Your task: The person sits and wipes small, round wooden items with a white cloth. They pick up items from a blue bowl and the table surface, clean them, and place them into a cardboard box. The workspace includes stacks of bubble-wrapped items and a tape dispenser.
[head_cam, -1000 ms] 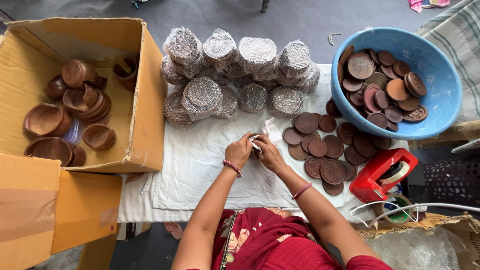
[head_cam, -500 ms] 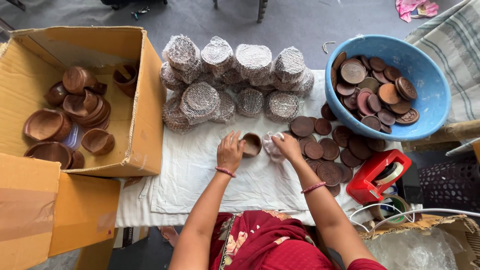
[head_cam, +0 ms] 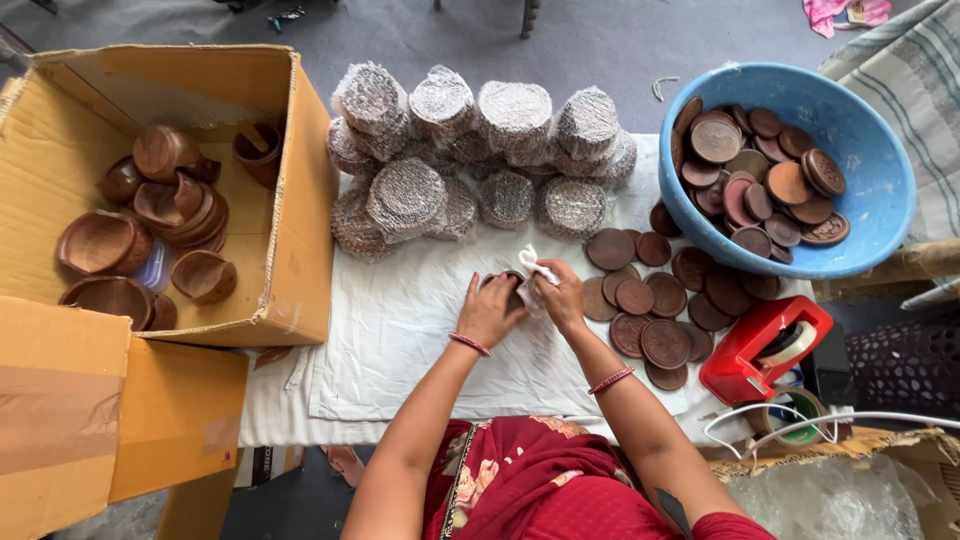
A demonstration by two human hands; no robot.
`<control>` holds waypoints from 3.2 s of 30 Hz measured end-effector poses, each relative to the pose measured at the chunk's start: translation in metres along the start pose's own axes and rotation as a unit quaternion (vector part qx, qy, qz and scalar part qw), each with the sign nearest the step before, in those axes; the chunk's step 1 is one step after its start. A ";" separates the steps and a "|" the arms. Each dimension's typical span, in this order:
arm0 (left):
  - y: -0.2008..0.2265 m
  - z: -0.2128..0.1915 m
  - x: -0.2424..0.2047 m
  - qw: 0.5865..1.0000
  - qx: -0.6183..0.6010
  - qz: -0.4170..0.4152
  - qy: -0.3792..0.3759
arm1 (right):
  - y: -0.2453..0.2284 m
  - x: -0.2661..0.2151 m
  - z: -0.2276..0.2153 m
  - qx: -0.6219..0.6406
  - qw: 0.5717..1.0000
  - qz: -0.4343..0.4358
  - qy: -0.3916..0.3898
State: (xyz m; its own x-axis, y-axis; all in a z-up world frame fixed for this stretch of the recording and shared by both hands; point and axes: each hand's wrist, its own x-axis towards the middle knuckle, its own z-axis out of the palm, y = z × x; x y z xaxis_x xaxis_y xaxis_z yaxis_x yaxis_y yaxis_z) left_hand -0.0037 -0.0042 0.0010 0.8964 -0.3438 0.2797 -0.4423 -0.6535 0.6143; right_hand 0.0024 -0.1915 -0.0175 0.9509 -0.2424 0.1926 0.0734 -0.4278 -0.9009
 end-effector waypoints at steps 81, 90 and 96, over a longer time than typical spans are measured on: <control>-0.073 0.080 -0.016 0.548 -0.691 -0.471 0.023 | -0.058 0.005 0.012 -0.485 0.840 -0.212 -0.122; -0.078 0.075 -0.020 0.559 -0.706 -0.435 0.014 | -0.077 -0.010 0.071 -0.344 0.904 -0.174 -0.184; -0.076 0.083 -0.019 0.514 -0.742 -0.431 0.000 | -0.045 0.028 0.070 -0.321 0.935 -0.137 -0.065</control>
State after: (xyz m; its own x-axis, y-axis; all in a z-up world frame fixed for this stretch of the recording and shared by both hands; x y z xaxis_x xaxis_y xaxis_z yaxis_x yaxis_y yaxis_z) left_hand 0.0101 -0.0040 -0.1126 0.7415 -0.3581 -0.5674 0.6271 0.6706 0.3963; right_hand 0.0469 -0.1179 0.0008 0.9545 0.0431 0.2950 0.1638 -0.9025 -0.3984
